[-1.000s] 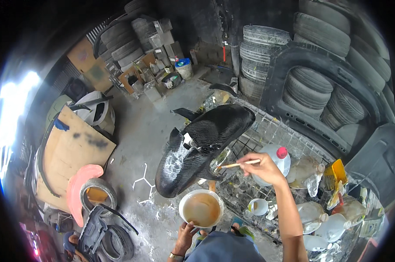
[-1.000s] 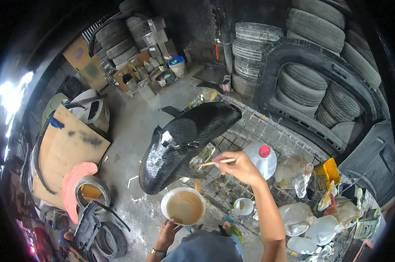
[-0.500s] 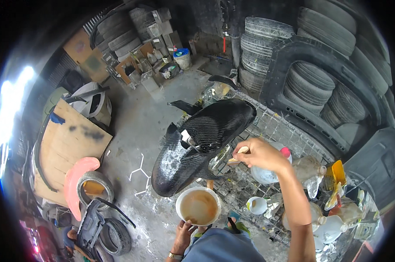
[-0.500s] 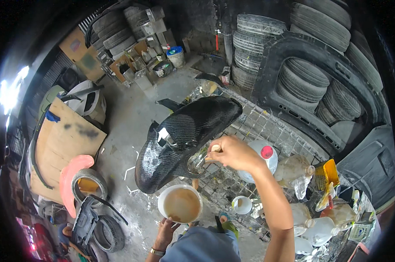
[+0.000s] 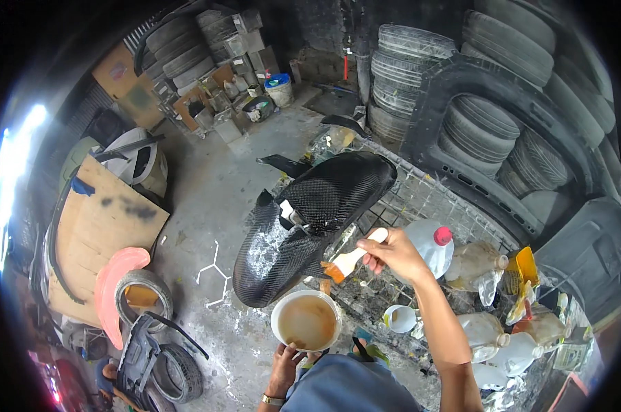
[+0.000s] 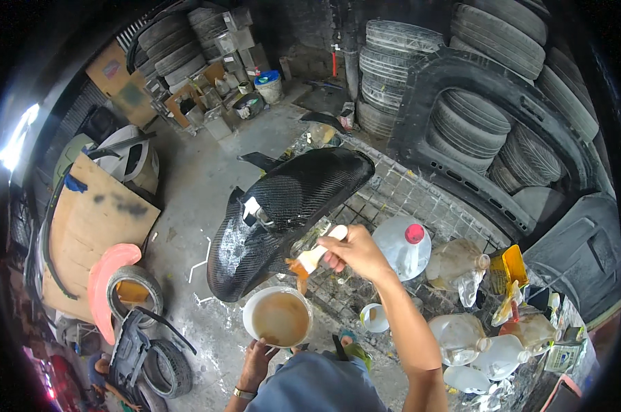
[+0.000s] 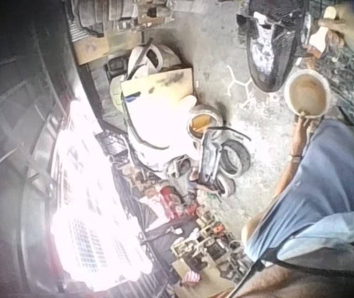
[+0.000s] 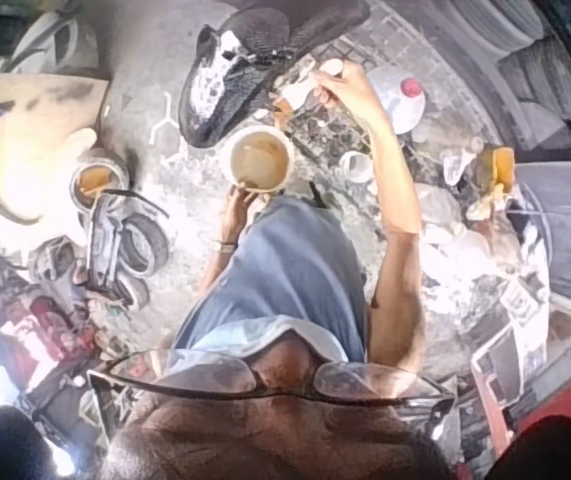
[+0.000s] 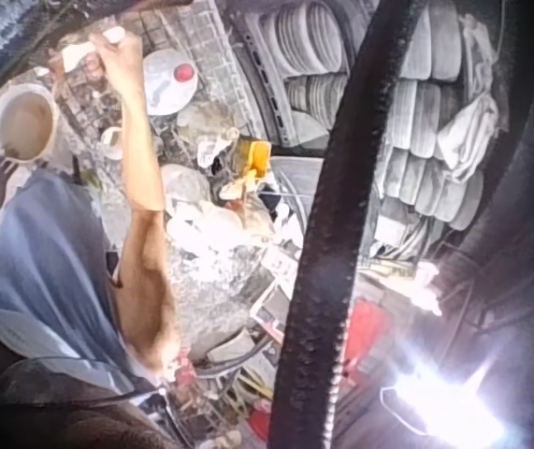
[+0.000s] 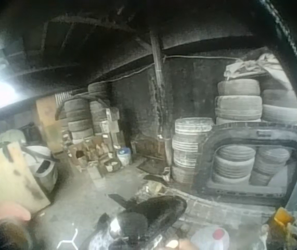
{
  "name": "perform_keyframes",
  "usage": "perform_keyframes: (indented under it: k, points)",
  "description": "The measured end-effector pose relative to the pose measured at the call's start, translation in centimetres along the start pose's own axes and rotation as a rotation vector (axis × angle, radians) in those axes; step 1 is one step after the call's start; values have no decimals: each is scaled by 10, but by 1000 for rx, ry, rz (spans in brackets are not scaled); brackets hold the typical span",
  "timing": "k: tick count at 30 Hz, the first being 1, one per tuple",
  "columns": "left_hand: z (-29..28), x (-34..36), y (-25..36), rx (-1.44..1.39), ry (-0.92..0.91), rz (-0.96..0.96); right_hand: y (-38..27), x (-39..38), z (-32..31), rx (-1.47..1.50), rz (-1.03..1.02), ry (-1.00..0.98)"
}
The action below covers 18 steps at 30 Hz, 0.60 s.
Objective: The person pours liquid from a container into a bowl, stirs it using a brush, and then applies the mixture to a carbon fiber motorcycle part by hand with the brush.
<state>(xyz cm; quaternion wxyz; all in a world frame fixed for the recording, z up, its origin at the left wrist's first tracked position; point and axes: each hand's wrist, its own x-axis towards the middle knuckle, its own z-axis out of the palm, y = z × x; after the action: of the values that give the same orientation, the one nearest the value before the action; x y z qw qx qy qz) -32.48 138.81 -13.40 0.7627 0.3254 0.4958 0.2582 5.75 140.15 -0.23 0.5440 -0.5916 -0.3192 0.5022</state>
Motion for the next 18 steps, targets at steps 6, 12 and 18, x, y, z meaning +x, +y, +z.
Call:
perform_keyframes:
  k: [6,12,18]
  points:
    - [-6,-2,-5,-22,13,-19,1,-5,-27,76,-20,141]
    - [-13,0,-11,-6,1,-5,-8,-18,-12,-167,-193,-167]
    - [-8,-1,-11,8,14,3,30,-8,7,279,-285,218]
